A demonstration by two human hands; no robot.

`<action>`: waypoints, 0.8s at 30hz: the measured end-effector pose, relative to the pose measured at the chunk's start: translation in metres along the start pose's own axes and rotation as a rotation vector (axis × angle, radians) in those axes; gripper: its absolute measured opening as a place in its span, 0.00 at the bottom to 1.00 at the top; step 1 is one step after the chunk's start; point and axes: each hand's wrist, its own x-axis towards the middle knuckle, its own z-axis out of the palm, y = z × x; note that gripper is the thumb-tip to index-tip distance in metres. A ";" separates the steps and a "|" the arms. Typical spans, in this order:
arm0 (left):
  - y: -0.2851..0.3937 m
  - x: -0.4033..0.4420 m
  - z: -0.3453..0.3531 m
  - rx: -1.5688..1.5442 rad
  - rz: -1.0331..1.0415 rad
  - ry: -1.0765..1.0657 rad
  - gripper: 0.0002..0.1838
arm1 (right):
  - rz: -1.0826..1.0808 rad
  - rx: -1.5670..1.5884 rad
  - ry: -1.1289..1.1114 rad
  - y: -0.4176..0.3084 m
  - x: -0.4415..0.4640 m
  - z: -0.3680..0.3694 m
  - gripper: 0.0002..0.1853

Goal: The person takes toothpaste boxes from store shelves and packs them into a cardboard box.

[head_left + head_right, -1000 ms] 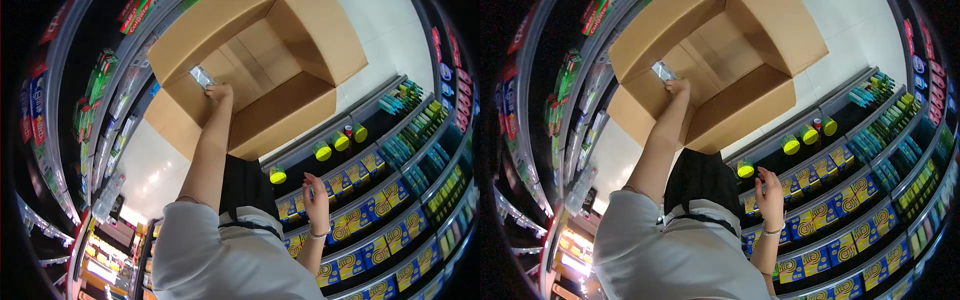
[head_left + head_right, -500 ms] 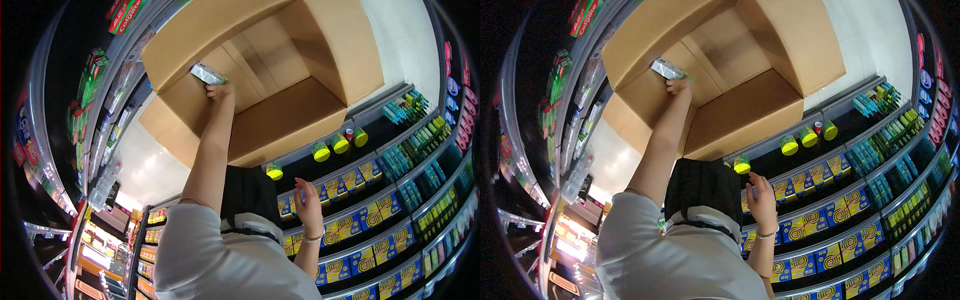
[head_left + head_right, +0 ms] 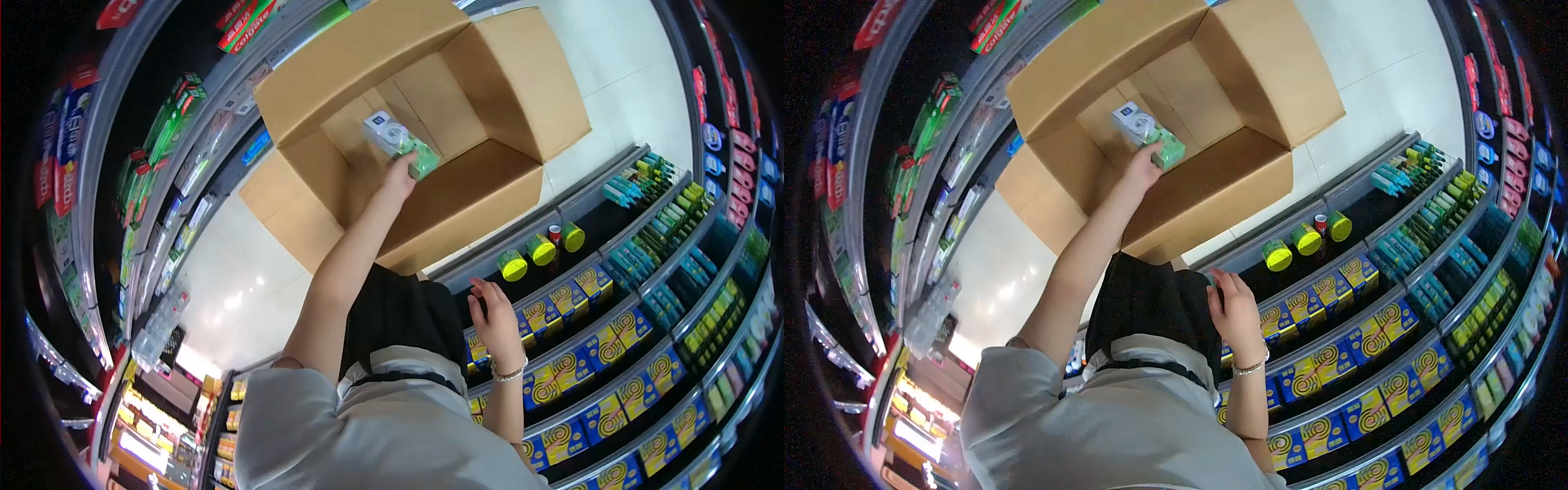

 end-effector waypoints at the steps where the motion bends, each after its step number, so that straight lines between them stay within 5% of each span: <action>1: 0.000 -0.029 0.011 0.006 -0.046 -0.093 0.19 | -0.011 -0.016 0.010 0.000 -0.005 0.001 0.13; 4: -0.006 -0.089 0.014 0.003 -0.204 -0.382 0.21 | -0.042 0.003 0.072 -0.004 -0.022 0.005 0.14; 8: 0.000 -0.214 0.031 0.195 -0.160 -0.448 0.23 | -0.103 0.155 0.253 -0.006 -0.045 0.009 0.15; 12: -0.004 -0.293 0.011 0.282 -0.076 -0.738 0.30 | -0.246 0.275 0.344 -0.007 -0.072 0.013 0.17; 19: -0.017 -0.411 -0.064 0.489 0.280 -0.818 0.38 | -0.512 0.606 0.107 -0.014 -0.128 0.049 0.17; 24: -0.021 -0.461 -0.137 0.582 0.577 -0.684 0.37 | -0.610 0.698 -0.195 -0.049 -0.156 0.091 0.18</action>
